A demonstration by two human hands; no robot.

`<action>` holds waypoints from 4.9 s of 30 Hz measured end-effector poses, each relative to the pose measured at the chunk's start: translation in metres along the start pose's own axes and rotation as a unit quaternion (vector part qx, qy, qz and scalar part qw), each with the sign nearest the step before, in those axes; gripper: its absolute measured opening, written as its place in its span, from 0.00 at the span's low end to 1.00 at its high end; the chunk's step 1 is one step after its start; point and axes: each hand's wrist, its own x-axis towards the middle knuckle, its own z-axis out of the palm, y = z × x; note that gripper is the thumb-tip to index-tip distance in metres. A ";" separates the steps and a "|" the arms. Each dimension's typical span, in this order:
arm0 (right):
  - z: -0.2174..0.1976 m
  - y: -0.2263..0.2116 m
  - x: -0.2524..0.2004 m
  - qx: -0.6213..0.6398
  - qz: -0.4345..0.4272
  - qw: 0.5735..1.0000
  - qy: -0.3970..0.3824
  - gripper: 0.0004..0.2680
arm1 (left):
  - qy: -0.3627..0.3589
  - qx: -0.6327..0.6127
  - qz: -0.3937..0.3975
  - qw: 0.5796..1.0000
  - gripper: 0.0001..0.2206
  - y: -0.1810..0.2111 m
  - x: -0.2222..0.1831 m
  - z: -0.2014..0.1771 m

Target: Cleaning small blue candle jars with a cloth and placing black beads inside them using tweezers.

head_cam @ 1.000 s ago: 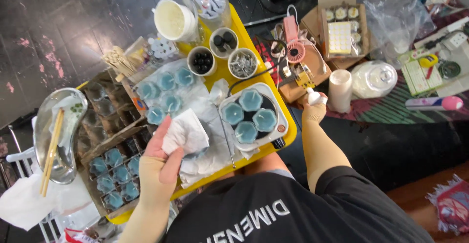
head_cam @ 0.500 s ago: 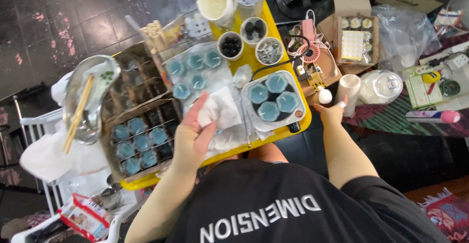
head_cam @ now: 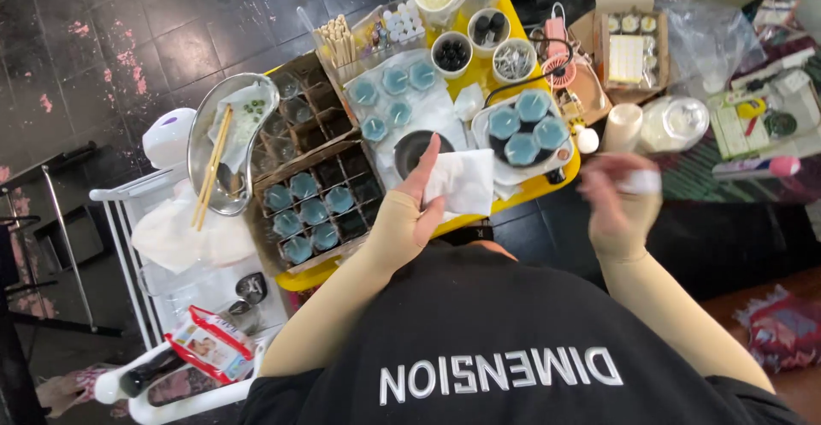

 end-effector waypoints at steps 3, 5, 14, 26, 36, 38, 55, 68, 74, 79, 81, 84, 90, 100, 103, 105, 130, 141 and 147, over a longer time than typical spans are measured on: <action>0.083 -0.059 -0.005 0.098 0.153 0.963 -0.200 0.23 | -0.058 -0.028 0.074 0.995 0.38 -0.010 -0.010 -0.009; 0.117 -0.062 -0.012 0.117 0.211 0.942 -0.233 0.23 | -0.076 -0.045 0.089 0.992 0.39 -0.014 -0.017 -0.016; 0.172 -0.039 -0.032 0.068 0.327 0.926 -0.175 0.14 | 0.079 0.195 0.079 0.975 0.26 -0.058 -0.051 -0.086; 0.180 -0.050 -0.050 0.021 0.341 0.931 -0.128 0.14 | 0.155 0.632 -0.121 0.750 0.26 -0.114 -0.049 -0.117; 0.175 -0.051 -0.057 0.003 0.337 0.933 -0.126 0.14 | 0.083 0.648 -0.178 0.736 0.27 -0.106 -0.038 -0.114; 0.173 -0.053 -0.056 -0.008 0.338 0.933 -0.124 0.14 | 0.071 0.651 -0.189 0.732 0.26 -0.103 -0.033 -0.115; 0.165 -0.050 -0.051 -0.022 0.323 0.940 -0.108 0.13 | 0.150 0.515 -0.114 0.836 0.21 -0.090 -0.049 -0.147; 0.181 -0.055 -0.029 0.061 0.325 0.931 -0.156 0.12 | -0.041 -0.293 -0.088 0.951 0.26 -0.094 -0.044 -0.133; 0.176 -0.062 -0.024 0.044 0.340 0.926 -0.159 0.12 | -0.059 -0.421 -0.115 0.898 0.32 -0.095 -0.032 -0.109; 0.143 -0.042 -0.019 -0.017 0.322 0.923 -0.210 0.11 | -0.033 -0.431 -0.135 0.891 0.31 -0.077 -0.019 -0.083; 0.125 -0.025 -0.018 -0.086 0.306 0.912 -0.260 0.09 | -0.041 -0.388 -0.063 0.919 0.24 -0.066 -0.015 -0.072; 0.124 -0.040 -0.007 -0.144 0.297 0.895 -0.301 0.10 | 0.035 -0.295 -0.084 0.951 0.22 -0.054 -0.009 -0.059; 0.122 -0.056 0.014 -0.061 0.342 0.885 -0.311 0.14 | 0.077 -0.282 -0.040 0.955 0.24 -0.058 0.001 -0.034; 0.109 -0.028 0.024 0.201 0.312 0.858 -0.355 0.09 | 0.139 -0.169 -0.039 0.975 0.26 -0.056 0.008 -0.009; 0.107 -0.031 0.024 0.278 0.303 0.851 -0.327 0.03 | 0.143 -0.158 -0.029 0.977 0.27 -0.059 0.008 -0.001; 0.108 -0.037 0.027 0.320 0.311 0.837 -0.318 0.04 | 0.153 -0.064 0.000 0.986 0.27 -0.058 0.008 0.003; 0.109 -0.026 0.001 0.304 0.230 0.867 -0.322 0.05 | 0.179 0.060 0.076 0.979 0.23 -0.056 -0.007 0.008; 0.114 -0.033 0.008 0.357 0.281 0.835 -0.311 0.06 | 0.145 -0.218 -0.031 0.965 0.23 -0.073 -0.001 0.003; 0.112 -0.026 0.007 0.394 0.315 0.814 -0.290 0.05 | 0.130 -0.033 0.056 0.989 0.23 -0.054 -0.004 0.002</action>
